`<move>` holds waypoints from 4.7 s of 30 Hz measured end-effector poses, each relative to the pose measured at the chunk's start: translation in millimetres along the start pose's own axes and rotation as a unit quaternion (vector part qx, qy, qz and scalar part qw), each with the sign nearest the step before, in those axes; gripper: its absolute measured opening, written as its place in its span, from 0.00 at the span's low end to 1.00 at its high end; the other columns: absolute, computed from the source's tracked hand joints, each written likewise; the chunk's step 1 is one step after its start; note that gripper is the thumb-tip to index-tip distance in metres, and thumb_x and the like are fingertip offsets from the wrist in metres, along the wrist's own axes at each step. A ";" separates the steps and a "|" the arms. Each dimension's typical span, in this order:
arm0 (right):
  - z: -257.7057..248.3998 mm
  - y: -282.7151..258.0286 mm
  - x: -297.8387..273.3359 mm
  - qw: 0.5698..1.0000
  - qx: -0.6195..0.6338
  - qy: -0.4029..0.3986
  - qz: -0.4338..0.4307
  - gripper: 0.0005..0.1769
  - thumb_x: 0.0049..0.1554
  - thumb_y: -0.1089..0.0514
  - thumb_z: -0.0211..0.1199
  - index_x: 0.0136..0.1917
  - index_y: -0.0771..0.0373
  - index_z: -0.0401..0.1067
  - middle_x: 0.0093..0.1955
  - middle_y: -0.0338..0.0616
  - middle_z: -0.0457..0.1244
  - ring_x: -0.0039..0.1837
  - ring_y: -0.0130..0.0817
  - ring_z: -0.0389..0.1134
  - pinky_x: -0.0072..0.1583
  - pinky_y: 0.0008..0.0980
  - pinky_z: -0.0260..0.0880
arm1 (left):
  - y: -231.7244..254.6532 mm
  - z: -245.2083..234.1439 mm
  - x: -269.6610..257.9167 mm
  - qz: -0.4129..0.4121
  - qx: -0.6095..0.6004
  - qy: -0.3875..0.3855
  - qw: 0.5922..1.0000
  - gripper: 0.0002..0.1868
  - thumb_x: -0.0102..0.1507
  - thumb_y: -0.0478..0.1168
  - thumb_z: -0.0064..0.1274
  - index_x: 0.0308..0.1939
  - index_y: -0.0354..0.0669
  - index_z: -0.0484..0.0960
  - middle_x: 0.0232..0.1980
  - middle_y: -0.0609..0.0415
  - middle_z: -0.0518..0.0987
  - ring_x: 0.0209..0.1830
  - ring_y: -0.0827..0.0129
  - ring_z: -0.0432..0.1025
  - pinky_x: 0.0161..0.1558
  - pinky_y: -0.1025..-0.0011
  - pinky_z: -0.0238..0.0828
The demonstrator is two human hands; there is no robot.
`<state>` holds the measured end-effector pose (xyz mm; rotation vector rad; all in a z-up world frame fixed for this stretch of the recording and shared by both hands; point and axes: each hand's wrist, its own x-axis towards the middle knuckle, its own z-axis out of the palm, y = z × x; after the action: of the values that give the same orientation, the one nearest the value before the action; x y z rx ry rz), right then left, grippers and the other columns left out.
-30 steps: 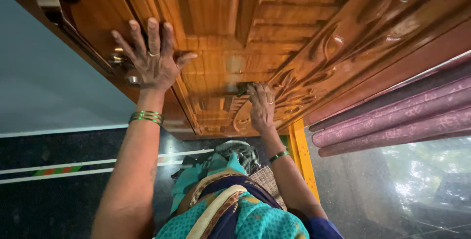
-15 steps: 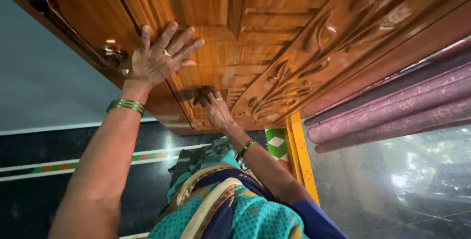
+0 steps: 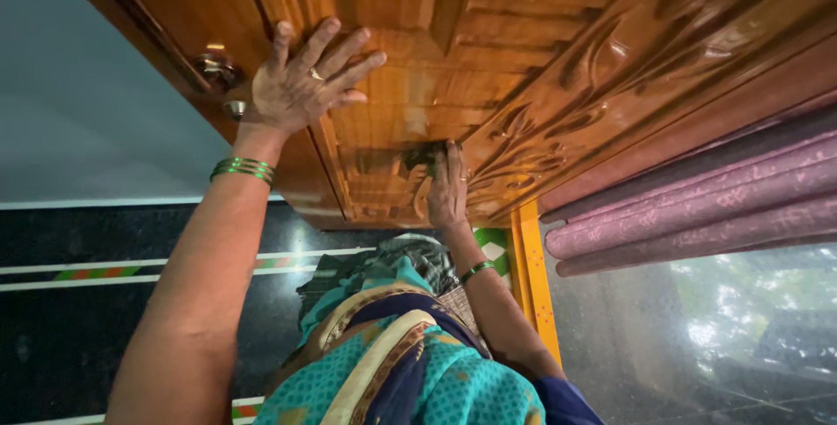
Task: The person wipes the surface of a wooden door with a cloth. They systematically clean the door's panels and carved details, moving from the upper sections down to the handle area.
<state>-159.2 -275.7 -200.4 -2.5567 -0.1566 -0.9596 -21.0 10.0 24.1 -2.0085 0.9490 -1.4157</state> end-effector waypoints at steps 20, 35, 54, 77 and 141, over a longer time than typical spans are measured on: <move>73.1 -81.9 47.7 0.967 0.032 -0.150 -0.201 0.29 0.52 0.65 0.59 0.68 0.63 0.69 0.72 0.55 0.57 0.72 0.54 0.57 0.70 0.48 0.60 | 2.6 1.7 -0.6 -0.010 0.015 -0.015 1.000 0.45 0.72 0.78 0.32 0.89 0.76 0.41 0.90 0.62 0.39 0.89 0.56 0.29 0.82 0.40 0.13; 29.0 -13.5 -17.1 0.942 0.174 0.100 0.269 0.27 0.45 0.71 0.65 0.59 0.65 0.72 0.63 0.56 0.60 0.66 0.56 0.63 0.66 0.44 0.66 | 4.6 5.1 0.0 -0.012 0.004 -0.019 1.000 0.45 0.72 0.80 0.34 0.87 0.73 0.40 0.91 0.62 0.38 0.89 0.57 0.28 0.83 0.40 0.14; 161.4 -1.6 -47.4 0.900 0.241 0.048 0.361 0.42 0.46 0.74 0.52 0.76 0.71 0.62 0.70 0.61 0.65 0.60 0.50 0.66 0.59 0.42 0.71 | 5.7 5.2 -1.0 -0.013 0.020 -0.017 1.000 0.40 0.74 0.76 0.26 0.87 0.75 0.39 0.88 0.62 0.37 0.89 0.57 0.29 0.83 0.39 0.14; 118.5 69.8 -50.4 0.393 0.708 0.168 0.562 0.21 0.61 0.47 0.53 0.63 0.59 0.66 0.62 0.47 0.66 0.62 0.47 0.69 0.60 0.51 0.74 | 7.4 10.3 -1.5 -0.020 0.023 -0.004 1.000 0.38 0.76 0.76 0.23 0.87 0.77 0.40 0.90 0.62 0.35 0.89 0.56 0.28 0.84 0.40 0.15; 29.3 85.6 -3.9 0.933 0.019 0.222 0.283 0.22 0.55 0.71 0.58 0.62 0.60 0.65 0.73 0.58 0.56 0.74 0.57 0.57 0.73 0.51 0.58 | 17.6 29.8 -9.6 -0.019 0.008 -0.008 1.000 0.36 0.78 0.75 0.20 0.87 0.77 0.42 0.88 0.62 0.36 0.90 0.56 0.29 0.84 0.38 0.16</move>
<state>-123.7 -341.6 -251.2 -2.0804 0.6456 -1.2262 0.5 6.6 -4.4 -2.0332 0.8950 -1.4203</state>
